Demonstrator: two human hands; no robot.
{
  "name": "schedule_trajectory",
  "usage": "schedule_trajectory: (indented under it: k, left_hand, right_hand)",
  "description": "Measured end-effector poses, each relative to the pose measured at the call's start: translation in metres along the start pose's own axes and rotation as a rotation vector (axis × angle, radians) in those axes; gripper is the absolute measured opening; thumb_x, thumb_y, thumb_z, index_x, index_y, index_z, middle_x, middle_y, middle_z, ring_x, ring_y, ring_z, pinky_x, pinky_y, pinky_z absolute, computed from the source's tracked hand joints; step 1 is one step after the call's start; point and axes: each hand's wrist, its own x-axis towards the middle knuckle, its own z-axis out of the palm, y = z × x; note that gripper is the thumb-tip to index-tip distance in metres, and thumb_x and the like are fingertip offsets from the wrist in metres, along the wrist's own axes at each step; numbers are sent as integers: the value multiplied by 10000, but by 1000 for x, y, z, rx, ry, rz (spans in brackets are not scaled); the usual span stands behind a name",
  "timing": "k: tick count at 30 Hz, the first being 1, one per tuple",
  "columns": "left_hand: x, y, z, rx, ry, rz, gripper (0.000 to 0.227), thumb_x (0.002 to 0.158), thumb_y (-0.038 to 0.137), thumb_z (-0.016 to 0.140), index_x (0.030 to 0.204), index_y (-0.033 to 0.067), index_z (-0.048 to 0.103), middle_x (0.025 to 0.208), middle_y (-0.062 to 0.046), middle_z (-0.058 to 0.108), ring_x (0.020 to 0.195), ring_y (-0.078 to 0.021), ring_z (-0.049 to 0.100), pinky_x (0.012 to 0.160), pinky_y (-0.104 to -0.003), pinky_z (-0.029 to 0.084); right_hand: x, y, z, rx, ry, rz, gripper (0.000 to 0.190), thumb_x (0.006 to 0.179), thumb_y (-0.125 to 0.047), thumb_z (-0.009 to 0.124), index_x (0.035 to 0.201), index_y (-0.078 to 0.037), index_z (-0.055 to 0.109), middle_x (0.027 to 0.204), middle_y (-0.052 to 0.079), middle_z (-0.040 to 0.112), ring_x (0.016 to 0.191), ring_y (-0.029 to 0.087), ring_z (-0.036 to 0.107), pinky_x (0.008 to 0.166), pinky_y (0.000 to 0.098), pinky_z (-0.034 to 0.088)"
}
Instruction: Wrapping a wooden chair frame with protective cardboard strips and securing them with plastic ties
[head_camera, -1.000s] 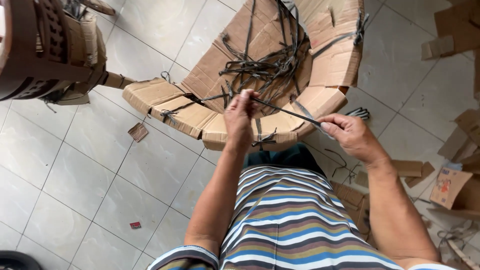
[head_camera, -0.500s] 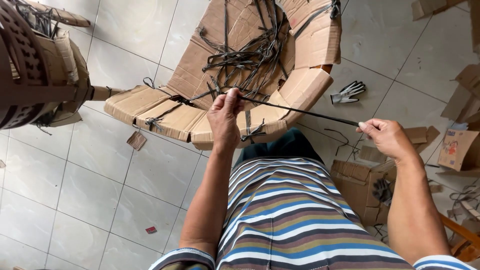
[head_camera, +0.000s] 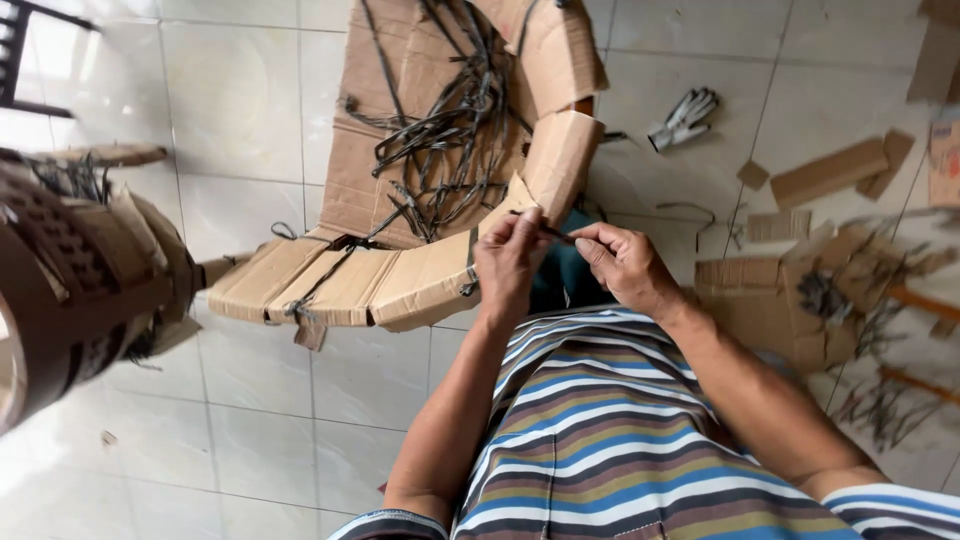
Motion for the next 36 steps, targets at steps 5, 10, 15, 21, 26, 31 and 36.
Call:
schedule_trajectory:
  k: [5, 10, 15, 21, 26, 31, 36]
  left_hand:
    - [-2, 28, 10, 106, -82, 41, 237, 955, 231, 755, 861, 16, 722, 724, -165, 736, 646, -171, 732, 673, -280, 610]
    - [49, 14, -5, 191, -19, 186, 381, 1046, 397, 625, 1013, 44, 764, 907, -169, 763, 843, -214, 745, 814, -329, 603]
    - [99, -7, -21, 822, -36, -9, 555, 1042, 452, 589, 1382, 16, 632, 1399, -269, 609, 1378, -390, 515, 1176, -492, 380]
    - [136, -25, -26, 896, -217, -301, 546, 1061, 439, 522, 1411, 31, 613, 1465, -277, 545, 1435, -393, 444, 1238, -521, 290]
    - [165, -47, -24, 937, -198, -361, 544, 1049, 470, 518, 1394, 63, 625, 1435, -252, 565, 1405, -375, 468, 1218, -500, 309]
    - [206, -79, -35, 965, -154, -418, 542, 1033, 509, 514, 1371, 105, 640, 1397, -220, 590, 1366, -352, 498, 1193, -473, 334]
    - [247, -118, -50, 992, -123, -448, 541, 1012, 562, 509, 1341, 160, 660, 1345, -178, 625, 1314, -321, 538, 1158, -438, 366]
  right_hand:
    - [-14, -11, -12, 83, 83, 67, 173, 1033, -176, 647, 1115, -108, 783, 711, 13, 692, 701, 23, 539, 618, 214, 471]
    - [-5, 10, -40, 307, 172, 166, 173, 1010, -165, 636, 1091, -82, 764, 605, -59, 559, 542, -29, 445, 484, 112, 318]
    - [2, 74, -78, 315, 391, 310, 164, 1011, -220, 641, 1076, -136, 766, 633, -41, 538, 521, -28, 422, 435, 141, 290]
    - [16, 108, -102, 337, 483, 440, 136, 967, -196, 666, 991, -102, 761, 609, 2, 533, 560, 63, 504, 511, 192, 405]
    - [37, 166, -95, 239, 422, 557, 148, 925, -237, 689, 935, -115, 773, 678, 53, 644, 673, 162, 616, 597, 298, 483]
    - [53, 200, -66, 181, 306, 629, 260, 973, -288, 663, 1089, -89, 783, 927, 153, 738, 932, 316, 704, 746, 415, 528]
    - [69, 206, -37, 181, 300, 747, 296, 971, -311, 662, 1130, -91, 780, 972, 129, 738, 930, 259, 699, 697, 369, 508]
